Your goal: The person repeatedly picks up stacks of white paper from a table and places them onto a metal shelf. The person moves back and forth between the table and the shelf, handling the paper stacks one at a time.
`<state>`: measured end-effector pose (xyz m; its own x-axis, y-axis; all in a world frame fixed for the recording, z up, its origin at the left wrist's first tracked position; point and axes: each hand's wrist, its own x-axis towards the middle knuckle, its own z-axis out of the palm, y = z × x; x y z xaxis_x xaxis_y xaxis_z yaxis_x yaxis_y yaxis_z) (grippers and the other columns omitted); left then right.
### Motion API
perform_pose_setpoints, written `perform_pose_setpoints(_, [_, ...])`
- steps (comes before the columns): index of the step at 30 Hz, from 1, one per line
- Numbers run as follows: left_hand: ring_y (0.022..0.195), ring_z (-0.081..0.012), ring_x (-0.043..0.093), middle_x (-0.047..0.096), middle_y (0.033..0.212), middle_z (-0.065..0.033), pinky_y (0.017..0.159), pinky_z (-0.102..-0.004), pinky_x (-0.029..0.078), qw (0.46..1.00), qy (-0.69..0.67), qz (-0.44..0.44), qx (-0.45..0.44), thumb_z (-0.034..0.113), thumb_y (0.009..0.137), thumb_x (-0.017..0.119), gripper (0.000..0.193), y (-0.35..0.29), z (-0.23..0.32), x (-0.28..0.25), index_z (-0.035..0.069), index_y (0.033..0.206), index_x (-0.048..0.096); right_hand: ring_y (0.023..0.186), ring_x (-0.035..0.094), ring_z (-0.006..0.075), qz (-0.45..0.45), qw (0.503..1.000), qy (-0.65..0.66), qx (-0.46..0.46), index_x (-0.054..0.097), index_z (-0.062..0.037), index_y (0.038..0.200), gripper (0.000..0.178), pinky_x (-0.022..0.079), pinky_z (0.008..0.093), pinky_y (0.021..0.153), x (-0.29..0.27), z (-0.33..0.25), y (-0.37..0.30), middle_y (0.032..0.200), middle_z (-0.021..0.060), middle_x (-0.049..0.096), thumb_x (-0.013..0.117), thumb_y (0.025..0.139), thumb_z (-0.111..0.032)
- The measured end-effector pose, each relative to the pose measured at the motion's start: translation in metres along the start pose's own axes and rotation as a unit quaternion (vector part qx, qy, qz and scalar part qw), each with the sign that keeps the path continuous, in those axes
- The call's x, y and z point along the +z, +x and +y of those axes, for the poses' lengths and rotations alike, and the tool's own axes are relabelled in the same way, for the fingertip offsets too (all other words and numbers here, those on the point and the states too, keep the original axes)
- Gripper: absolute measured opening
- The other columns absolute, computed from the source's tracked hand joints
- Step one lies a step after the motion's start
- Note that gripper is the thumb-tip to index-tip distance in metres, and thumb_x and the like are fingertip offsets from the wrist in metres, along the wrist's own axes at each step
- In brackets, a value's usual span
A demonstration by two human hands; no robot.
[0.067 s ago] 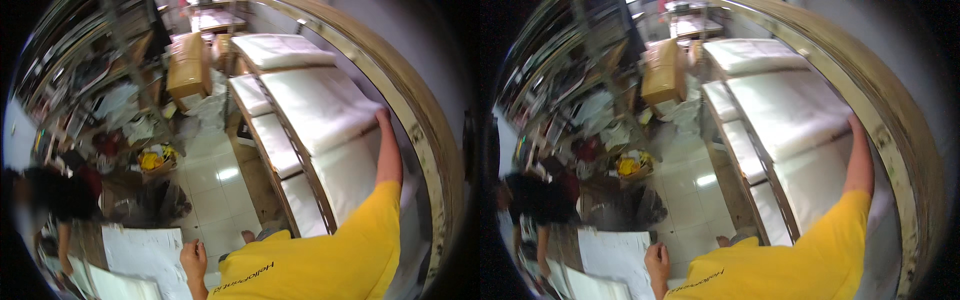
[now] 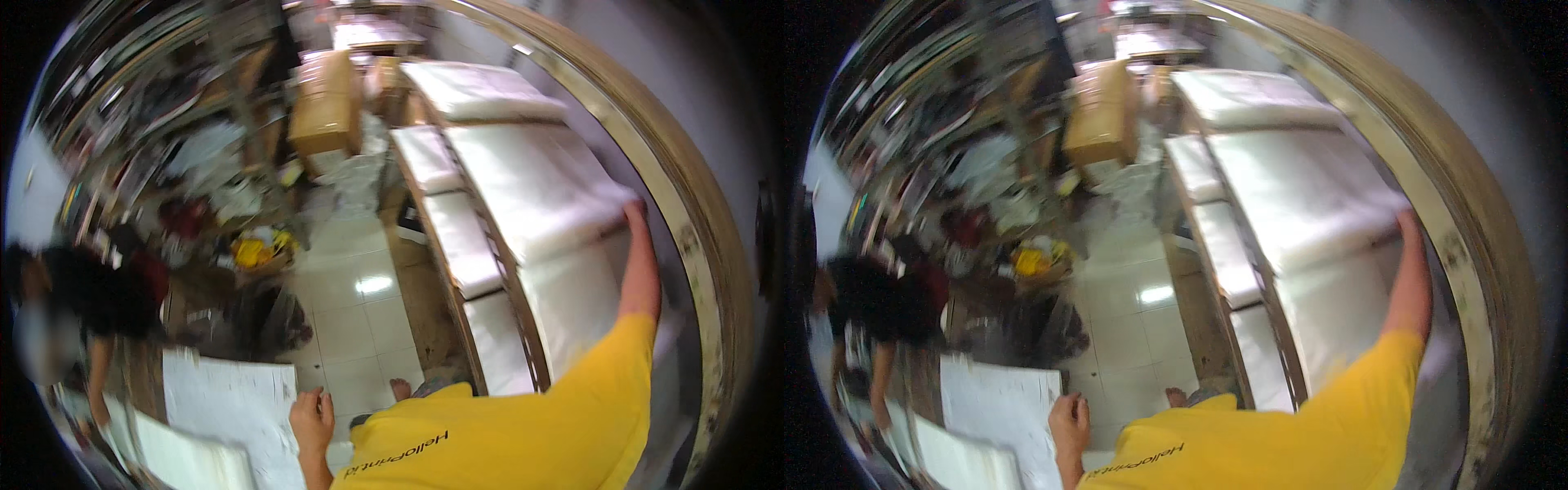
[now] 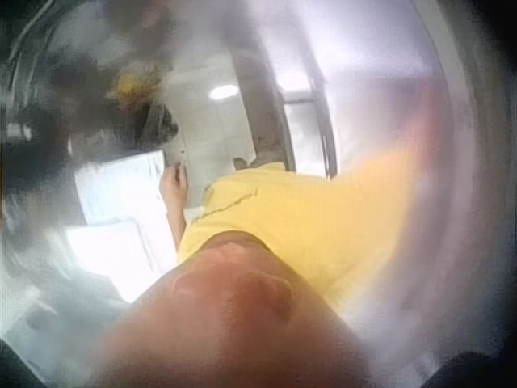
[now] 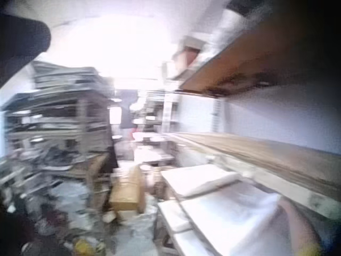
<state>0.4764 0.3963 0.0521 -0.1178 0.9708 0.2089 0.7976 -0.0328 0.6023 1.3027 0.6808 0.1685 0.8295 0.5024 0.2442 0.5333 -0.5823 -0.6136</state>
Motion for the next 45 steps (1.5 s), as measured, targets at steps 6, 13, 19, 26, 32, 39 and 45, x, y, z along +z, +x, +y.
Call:
perform_pose_setpoints(6, [0.067,-0.0306,0.059,0.062,0.076,-0.0111,0.062,-0.0406,0.046,0.998,-0.007,0.067,-0.017,0.011,0.085,0.066,0.012,-0.016,-0.023,-0.045,0.005,0.095,0.067,0.049,0.048,0.014,-0.043,0.983,0.083,-0.16,0.058,-0.0073,0.093,0.012,0.039,0.0291,0.043,0.005,-0.047,0.018,0.068,0.0041,0.057,0.056,0.087,-0.017])
perform_pose_setpoints(13, [0.071,-0.0297,0.062,0.062,0.081,-0.0104,0.066,-0.0391,0.05,0.923,0.017,0.308,-0.229,0.012,0.087,0.066,0.015,-0.065,-0.09,-0.154,0.006,0.1,0.067,0.052,0.05,0.0132,-0.116,0.958,0.079,-0.249,0.059,-0.0069,0.098,0.016,0.041,0.0285,0.046,0.073,-0.193,-0.054,0.073,0.0039,0.058,0.057,0.09,-0.021])
perform_pose_setpoints(19, [0.079,-0.0287,0.063,0.061,0.096,-0.0123,0.073,-0.039,0.051,0.824,0.232,0.394,-0.334,0.007,0.086,0.065,0.017,-0.176,-0.25,-0.258,0.003,0.102,0.065,0.056,0.051,0.0125,-0.225,0.894,0.099,-0.376,0.06,-0.0065,0.101,0.019,0.042,0.0279,0.048,0.129,-0.305,-0.133,0.076,0.0036,0.058,0.058,0.092,-0.023])
perform_pose_setpoints(26, [0.108,-0.0337,0.058,0.062,0.114,-0.0145,0.088,-0.0483,0.049,0.753,0.414,0.201,-0.47,0.013,0.088,0.057,0.023,-0.29,-0.416,-0.308,0.008,0.108,0.064,0.073,0.053,0.0122,-0.386,0.667,0.08,-0.632,0.055,0.0016,0.119,0.031,0.045,0.0271,0.062,0.137,-0.402,-0.357,0.088,0.0054,0.057,0.055,0.1,-0.023])
perform_pose_setpoints(32, [0.095,-0.0327,0.063,0.067,0.095,-0.0122,0.082,-0.0474,0.048,0.755,0.403,0.226,-0.466,0.016,0.091,0.054,0.016,-0.289,-0.44,-0.31,0.008,0.095,0.068,0.08,0.053,0.015,-0.462,0.655,0.063,-0.595,0.055,0.0015,0.126,0.033,0.045,0.0278,0.072,0.058,-0.423,-0.538,0.092,0.0058,0.057,0.058,0.096,-0.012])
perform_pose_setpoints(39, [0.074,-0.0314,0.059,0.06,0.074,-0.0117,0.07,-0.0441,0.041,0.844,0.401,0.29,-0.207,0.014,0.09,0.063,0.013,-0.164,-0.335,-0.327,0.004,0.081,0.064,0.097,0.063,0.0219,-0.575,0.623,0.062,-0.528,0.055,-0.0015,0.13,0.04,0.051,0.0352,0.085,0.068,-0.413,-0.671,0.11,0.013,0.066,0.061,0.095,-0.022])
perform_pose_setpoints(45, [0.066,-0.0314,0.057,0.058,0.07,-0.0111,0.064,-0.043,0.038,0.931,0.297,0.201,-0.063,0.008,0.087,0.064,0.009,-0.044,-0.222,-0.247,0.006,0.079,0.063,0.1,0.067,0.0287,-0.726,0.425,0.134,-0.524,0.04,-0.0061,0.143,0.056,0.052,0.0397,0.088,0.056,-0.399,-0.823,0.114,0.0204,0.067,0.057,0.098,-0.034])
